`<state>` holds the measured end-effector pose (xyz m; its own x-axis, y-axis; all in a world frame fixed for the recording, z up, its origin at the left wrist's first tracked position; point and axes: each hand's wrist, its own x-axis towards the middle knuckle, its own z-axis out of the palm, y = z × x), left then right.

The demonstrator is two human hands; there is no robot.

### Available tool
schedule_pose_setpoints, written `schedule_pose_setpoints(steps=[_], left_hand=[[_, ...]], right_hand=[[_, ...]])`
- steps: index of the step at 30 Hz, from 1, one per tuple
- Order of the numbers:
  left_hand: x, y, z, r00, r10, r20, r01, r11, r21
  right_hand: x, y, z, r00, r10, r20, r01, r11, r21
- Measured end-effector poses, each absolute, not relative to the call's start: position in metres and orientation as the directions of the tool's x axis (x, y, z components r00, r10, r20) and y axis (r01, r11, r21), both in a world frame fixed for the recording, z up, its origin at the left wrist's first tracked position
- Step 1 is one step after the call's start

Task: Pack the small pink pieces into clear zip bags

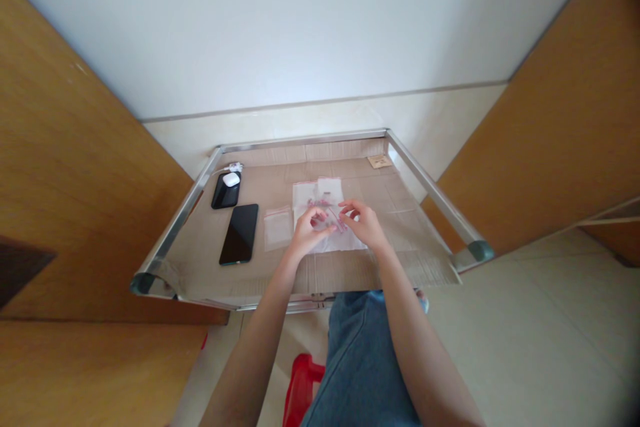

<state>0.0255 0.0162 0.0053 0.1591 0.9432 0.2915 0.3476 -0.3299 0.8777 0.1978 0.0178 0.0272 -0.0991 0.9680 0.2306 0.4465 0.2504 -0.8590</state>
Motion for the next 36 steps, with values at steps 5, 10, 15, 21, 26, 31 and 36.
schedule_pose_setpoints(steps=[5, 10, 15, 21, 26, 31, 36], left_hand=[[0.026, 0.017, 0.005, 0.145, 0.953, 0.266, 0.318, -0.3, 0.899], [0.026, 0.018, 0.003, 0.143, 0.958, 0.25, 0.305, -0.283, 0.909], [0.026, 0.018, 0.002, 0.148, 0.956, 0.255, 0.308, -0.289, 0.906], [0.026, 0.019, 0.002, 0.142, 0.956, 0.257, 0.3, -0.289, 0.909], [0.025, 0.02, -0.001, 0.128, 0.954, 0.272, 0.3, -0.299, 0.906], [0.025, 0.021, -0.003, 0.095, 0.961, 0.259, 0.285, -0.276, 0.918], [0.025, 0.022, -0.004, 0.093, 0.961, 0.261, 0.284, -0.277, 0.918]], right_hand=[[0.193, 0.016, 0.029, -0.131, 0.967, 0.216, 0.421, 0.252, -0.872], [0.193, 0.017, 0.026, -0.139, 0.966, 0.218, 0.409, 0.257, -0.876], [0.193, 0.019, 0.023, -0.151, 0.963, 0.225, 0.399, 0.267, -0.877], [0.193, 0.019, 0.023, -0.152, 0.963, 0.223, 0.361, 0.264, -0.894], [0.202, 0.019, 0.024, -0.123, 0.967, 0.224, 0.442, 0.255, -0.86], [0.214, 0.016, 0.022, -0.177, 0.965, 0.195, 0.62, 0.263, -0.739], [0.215, 0.015, 0.021, -0.263, 0.954, 0.144, 0.671, 0.289, -0.683]])
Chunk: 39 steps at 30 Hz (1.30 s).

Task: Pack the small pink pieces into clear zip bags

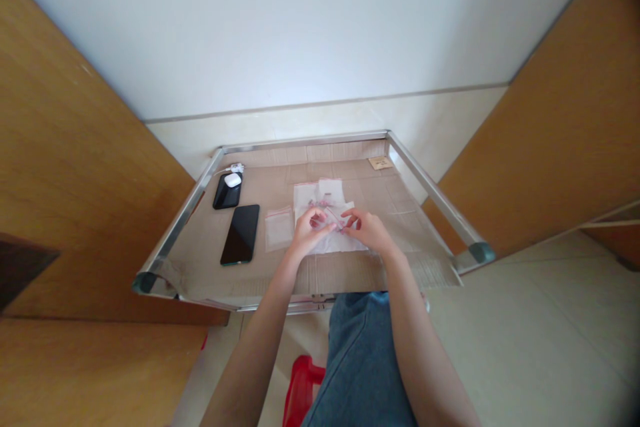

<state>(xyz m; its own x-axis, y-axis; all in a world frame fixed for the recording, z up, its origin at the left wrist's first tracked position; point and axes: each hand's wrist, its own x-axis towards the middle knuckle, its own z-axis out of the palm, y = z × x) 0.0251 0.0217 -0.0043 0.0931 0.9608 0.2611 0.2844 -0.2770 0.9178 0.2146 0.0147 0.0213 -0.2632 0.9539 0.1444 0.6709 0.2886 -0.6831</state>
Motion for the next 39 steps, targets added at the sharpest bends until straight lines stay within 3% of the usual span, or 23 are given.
schedule_pose_setpoints(steps=[13, 24, 39], left_hand=[[0.025, 0.021, -0.003, 0.107, 0.959, 0.264, 0.309, -0.284, 0.907], [0.025, 0.018, 0.001, 0.146, 0.953, 0.264, 0.298, -0.297, 0.907], [0.026, 0.017, 0.002, 0.142, 0.959, 0.244, 0.321, -0.278, 0.905]], right_hand=[[0.215, 0.015, 0.021, -0.246, 0.958, 0.144, 0.692, 0.278, -0.666], [0.202, 0.019, 0.027, -0.117, 0.954, 0.278, 0.429, 0.301, -0.852], [0.197, 0.022, 0.021, -0.112, 0.96, 0.255, 0.441, 0.278, -0.853]])
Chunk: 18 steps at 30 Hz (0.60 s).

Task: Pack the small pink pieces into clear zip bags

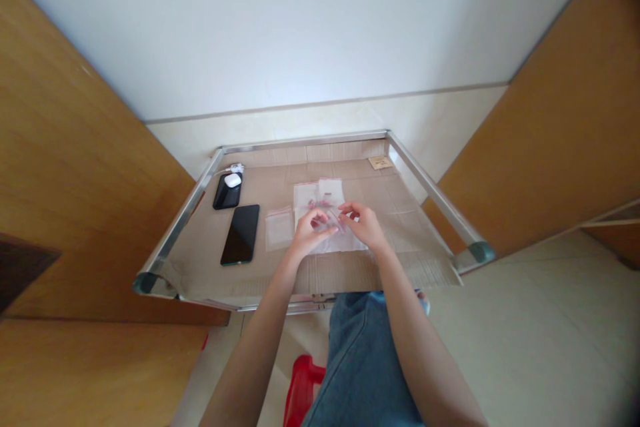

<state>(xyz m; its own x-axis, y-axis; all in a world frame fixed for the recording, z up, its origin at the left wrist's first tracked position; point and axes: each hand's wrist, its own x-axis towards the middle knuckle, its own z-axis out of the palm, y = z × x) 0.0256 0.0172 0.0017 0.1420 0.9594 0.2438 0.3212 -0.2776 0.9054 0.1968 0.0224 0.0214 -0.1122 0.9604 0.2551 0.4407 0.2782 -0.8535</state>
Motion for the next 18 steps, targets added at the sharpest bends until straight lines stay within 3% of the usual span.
schedule_pose_setpoints(steps=[6, 18], left_hand=[[0.0254, 0.0164, 0.0036, 0.158, 0.957, 0.243, 0.333, -0.283, 0.899], [0.0247, 0.0152, 0.0056, 0.165, 0.955, 0.248, 0.336, -0.291, 0.896]], right_hand=[[0.1929, 0.0225, 0.0199, -0.125, 0.963, 0.238, 0.496, 0.268, -0.826], [0.1928, 0.0251, 0.0168, -0.126, 0.958, 0.257, 0.368, 0.286, -0.885]])
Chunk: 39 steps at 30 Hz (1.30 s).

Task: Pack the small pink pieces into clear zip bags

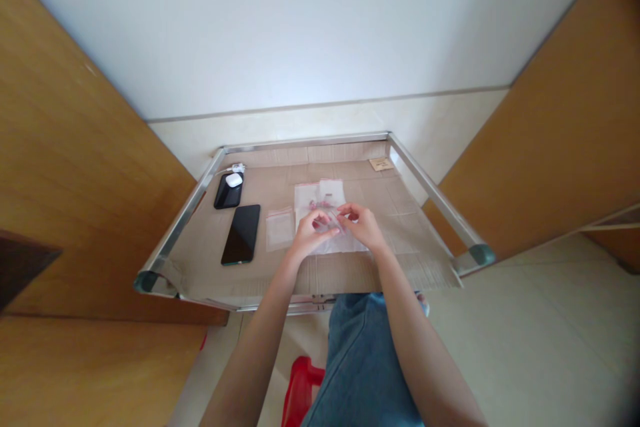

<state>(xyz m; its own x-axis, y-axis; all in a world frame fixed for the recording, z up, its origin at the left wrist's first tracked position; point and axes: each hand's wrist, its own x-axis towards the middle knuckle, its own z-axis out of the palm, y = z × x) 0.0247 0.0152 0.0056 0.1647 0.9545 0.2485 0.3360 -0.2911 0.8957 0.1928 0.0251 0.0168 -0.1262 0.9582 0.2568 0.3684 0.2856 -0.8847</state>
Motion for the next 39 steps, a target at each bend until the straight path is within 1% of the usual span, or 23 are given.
schedule_pose_setpoints(steps=[6, 10, 18, 23, 26, 33, 39], left_hand=[[0.024, 0.015, 0.005, 0.172, 0.956, 0.238, 0.327, -0.284, 0.901], [0.024, 0.015, 0.006, 0.17, 0.957, 0.237, 0.333, -0.282, 0.9], [0.024, 0.016, 0.005, 0.177, 0.954, 0.242, 0.334, -0.289, 0.897], [0.024, 0.015, 0.005, 0.184, 0.954, 0.235, 0.33, -0.285, 0.9], [0.024, 0.015, 0.006, 0.183, 0.956, 0.231, 0.319, -0.28, 0.906], [0.025, 0.014, 0.006, 0.175, 0.956, 0.235, 0.311, -0.281, 0.908], [0.026, 0.014, 0.007, 0.186, 0.948, 0.259, 0.282, -0.304, 0.91]], right_hand=[[0.19, 0.028, 0.011, -0.192, 0.965, 0.178, 0.226, 0.22, -0.949], [0.188, 0.026, 0.015, -0.2, 0.965, 0.168, 0.135, 0.197, -0.971], [0.188, 0.022, 0.022, -0.23, 0.962, 0.148, 0.064, 0.167, -0.984], [0.187, 0.02, 0.023, -0.27, 0.955, 0.123, -0.022, 0.121, -0.992], [0.186, 0.02, 0.024, -0.272, 0.954, 0.126, -0.021, 0.125, -0.992], [0.188, 0.02, 0.027, -0.164, 0.959, 0.233, 0.046, 0.243, -0.969], [0.187, 0.019, 0.025, -0.217, 0.954, 0.208, 0.016, 0.217, -0.976]])
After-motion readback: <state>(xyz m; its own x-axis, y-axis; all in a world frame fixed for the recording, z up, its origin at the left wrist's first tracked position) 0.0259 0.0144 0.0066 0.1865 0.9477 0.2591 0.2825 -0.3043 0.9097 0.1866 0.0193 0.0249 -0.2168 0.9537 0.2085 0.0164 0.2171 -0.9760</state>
